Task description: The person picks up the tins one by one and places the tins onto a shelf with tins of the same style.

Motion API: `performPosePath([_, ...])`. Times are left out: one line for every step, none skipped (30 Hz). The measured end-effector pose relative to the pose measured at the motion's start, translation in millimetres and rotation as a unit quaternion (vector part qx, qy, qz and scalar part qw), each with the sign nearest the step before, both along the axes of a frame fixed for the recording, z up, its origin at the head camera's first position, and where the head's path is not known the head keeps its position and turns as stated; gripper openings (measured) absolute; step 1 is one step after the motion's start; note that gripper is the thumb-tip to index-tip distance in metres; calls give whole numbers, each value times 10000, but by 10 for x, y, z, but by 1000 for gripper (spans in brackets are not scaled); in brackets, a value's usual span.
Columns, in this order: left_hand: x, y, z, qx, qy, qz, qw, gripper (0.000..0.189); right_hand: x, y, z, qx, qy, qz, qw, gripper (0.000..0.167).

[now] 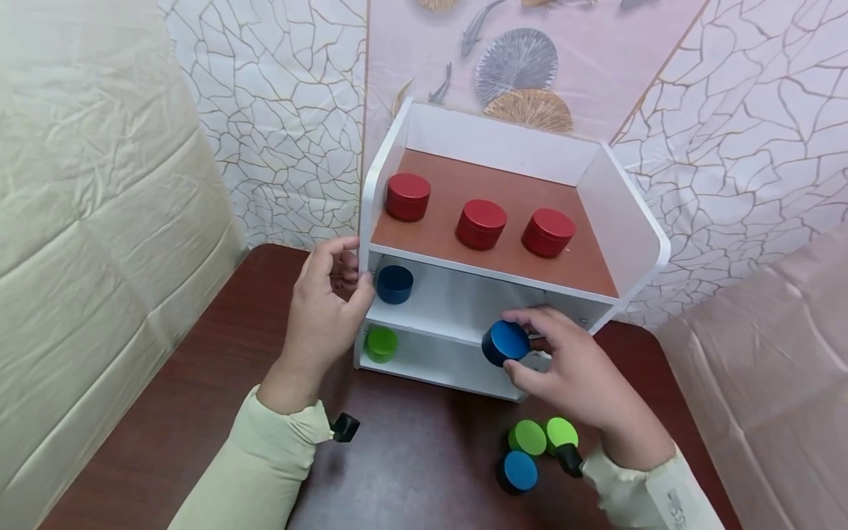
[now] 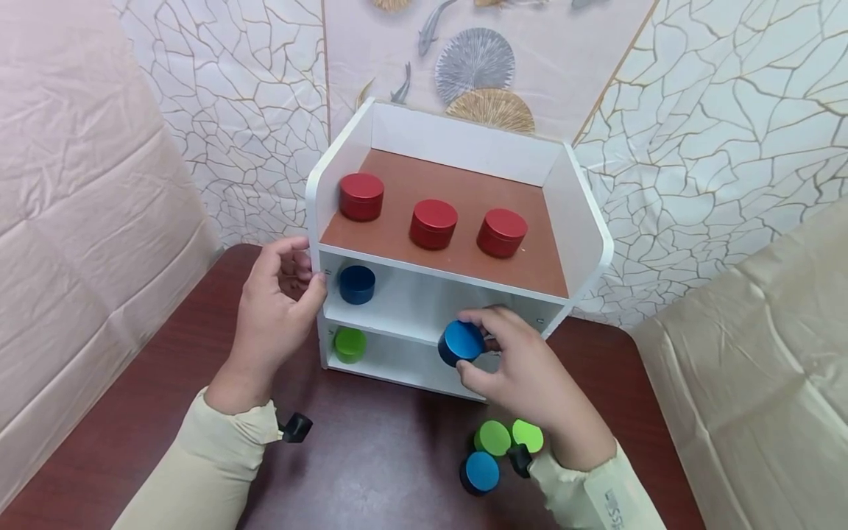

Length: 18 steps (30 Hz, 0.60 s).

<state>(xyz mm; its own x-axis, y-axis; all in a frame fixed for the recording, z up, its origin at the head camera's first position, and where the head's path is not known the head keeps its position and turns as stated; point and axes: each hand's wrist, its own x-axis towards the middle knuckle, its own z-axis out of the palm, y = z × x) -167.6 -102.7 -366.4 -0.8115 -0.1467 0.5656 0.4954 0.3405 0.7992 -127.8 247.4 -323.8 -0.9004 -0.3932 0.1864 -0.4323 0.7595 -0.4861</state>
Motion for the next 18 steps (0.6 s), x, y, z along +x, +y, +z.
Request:
performPosePath([1,-2,2,1,0,0,10000,48,-36,-24,13,16,-43,4,10000,66])
performPosePath([1,-5,4,0,-3,-1,10000,48,-74,-44,25,12,-79,22,10000,66])
performPosePath([0,-6,6,-5,-7,-2,10000,48,-111,-65,38,-14,-115,51,9999,66])
performPosePath([0,-6,4,-9,-14,-7,10000,48,-143,-80,48,-35,-150,66,9999,66])
performPosePath([0,-7,2,-15,-17,-6,10000,48,-174,-93,57,-68,-183,79,9998,66])
performPosePath([-1,-8,0,-20,-18,-5,10000,48,-204,-105,66,-91,-236,81,9996,66])
performPosePath([-1,-9,-1,-25,-18,-4,10000,48,-233,-117,75,-105,-301,64,9995,66])
performPosePath([-1,-10,-2,-32,-13,-2,10000,48,-259,-128,84,-116,-366,59,9992,65])
performPosePath([-3,-10,-3,-33,-8,-3,10000,49,-286,-141,93,-106,-418,47,9991,65])
performPosePath([-3,-12,-4,-38,-2,-4,10000,49,-313,-151,100,-72,-447,32,9990,65])
performPosePath([-4,-13,-6,-40,4,-4,10000,49,-342,-164,106,-52,-473,29,9989,65])
performPosePath([-5,-14,-7,-42,7,-3,10000,49,-374,-175,111,-31,-485,30,9988,65])
performPosePath([-6,-16,-8,-45,15,-2,10000,49,-405,-186,114,-20,-463,43,9989,66])
performPosePath([-7,-17,-9,-51,21,0,10000,49,-440,-196,116,-33,-432,62,9990,68])
performPosePath([-8,-18,-11,-55,24,1,10000,49,-472,-207,118,-61,-393,84,9992,69])
performPosePath([-9,-19,-12,-59,29,2,10000,49,-505,-215,118,-98,-349,103,9993,70])
performPosePath([-9,-20,-13,-58,31,2,10000,49,-535,-224,116,-159,-323,127,9993,73])
performPosePath([-9,-21,-14,-57,30,-1,10000,49,-564,-233,115,-205,-305,149,9992,74])
